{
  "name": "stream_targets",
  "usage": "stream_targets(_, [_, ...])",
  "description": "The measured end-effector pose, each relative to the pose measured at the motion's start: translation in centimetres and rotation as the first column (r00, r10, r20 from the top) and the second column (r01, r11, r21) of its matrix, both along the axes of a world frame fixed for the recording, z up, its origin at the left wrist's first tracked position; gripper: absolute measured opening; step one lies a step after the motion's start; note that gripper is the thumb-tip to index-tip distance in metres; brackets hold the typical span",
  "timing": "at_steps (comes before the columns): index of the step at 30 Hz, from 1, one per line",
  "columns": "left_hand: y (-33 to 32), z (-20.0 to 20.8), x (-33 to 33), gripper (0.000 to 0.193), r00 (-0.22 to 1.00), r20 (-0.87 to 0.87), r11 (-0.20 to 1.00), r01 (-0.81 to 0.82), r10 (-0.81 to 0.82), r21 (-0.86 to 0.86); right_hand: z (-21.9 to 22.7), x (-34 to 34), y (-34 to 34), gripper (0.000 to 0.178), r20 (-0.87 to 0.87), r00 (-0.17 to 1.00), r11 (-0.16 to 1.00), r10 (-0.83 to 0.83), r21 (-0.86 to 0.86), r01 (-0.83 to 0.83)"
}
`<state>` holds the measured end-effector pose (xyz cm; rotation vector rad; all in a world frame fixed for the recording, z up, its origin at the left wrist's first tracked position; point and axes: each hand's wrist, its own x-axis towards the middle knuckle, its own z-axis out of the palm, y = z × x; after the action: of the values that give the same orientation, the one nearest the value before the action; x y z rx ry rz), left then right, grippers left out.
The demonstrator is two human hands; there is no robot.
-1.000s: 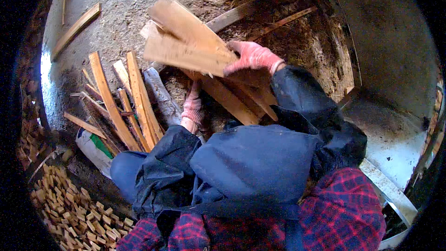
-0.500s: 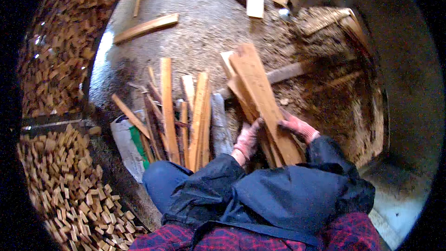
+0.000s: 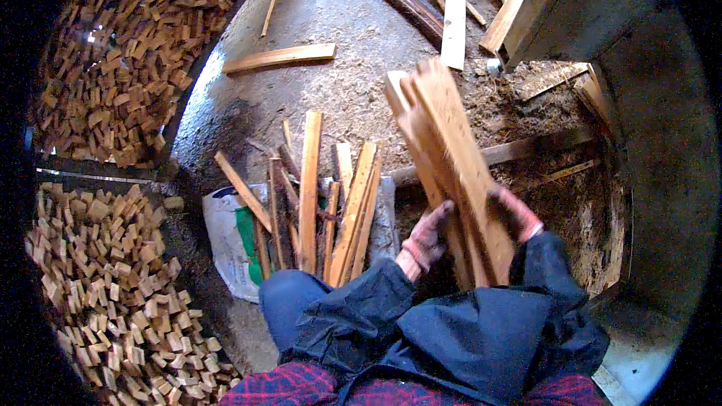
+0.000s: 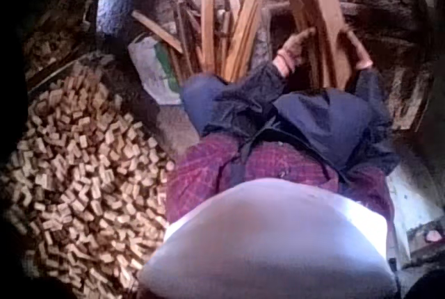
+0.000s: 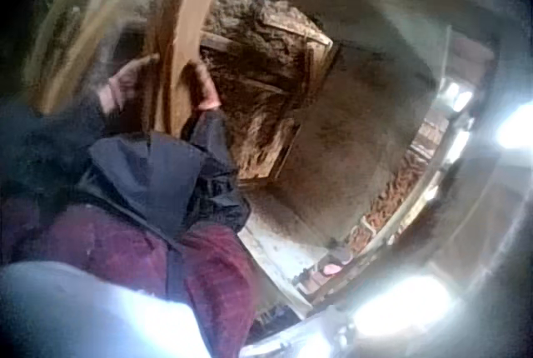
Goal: The person repeatedly picks up bundles of wooden planks from a pile on the floor and stacks them onto a larger, organized stack. The person handles the wood by hand, lifting and placing the planks in a repetitive cycle within a workshop environment.
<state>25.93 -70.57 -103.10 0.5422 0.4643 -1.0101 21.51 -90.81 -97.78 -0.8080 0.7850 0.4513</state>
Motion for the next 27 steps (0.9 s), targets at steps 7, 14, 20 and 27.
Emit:
stream_targets(7, [-0.1,15.3,6.7,0.048,0.959,0.183,0.975,-0.206,0.218,-0.082,15.4,9.4,-1.1,0.080,0.198,0.971,0.974,0.130,-0.207,-0.089])
stream_targets(14, [6.1,37.9,6.7,0.054,0.952,0.203,0.968,-0.201,0.230,-0.153,41.1,12.3,4.2,0.065,0.143,0.946,0.956,0.291,-0.089,-0.281])
stream_targets(20, [11.8,52.8,0.4,0.056,0.995,0.047,0.983,0.084,-0.092,0.161,48.5,4.3,7.6,0.052,-0.203,0.968,0.989,0.144,0.010,-0.145])
stream_targets(27, [5.4,58.0,4.4,0.065,0.967,0.135,0.964,0.191,-0.217,0.184,57.4,2.9,4.7,0.059,-0.001,0.995,0.981,-0.099,0.167,0.098])
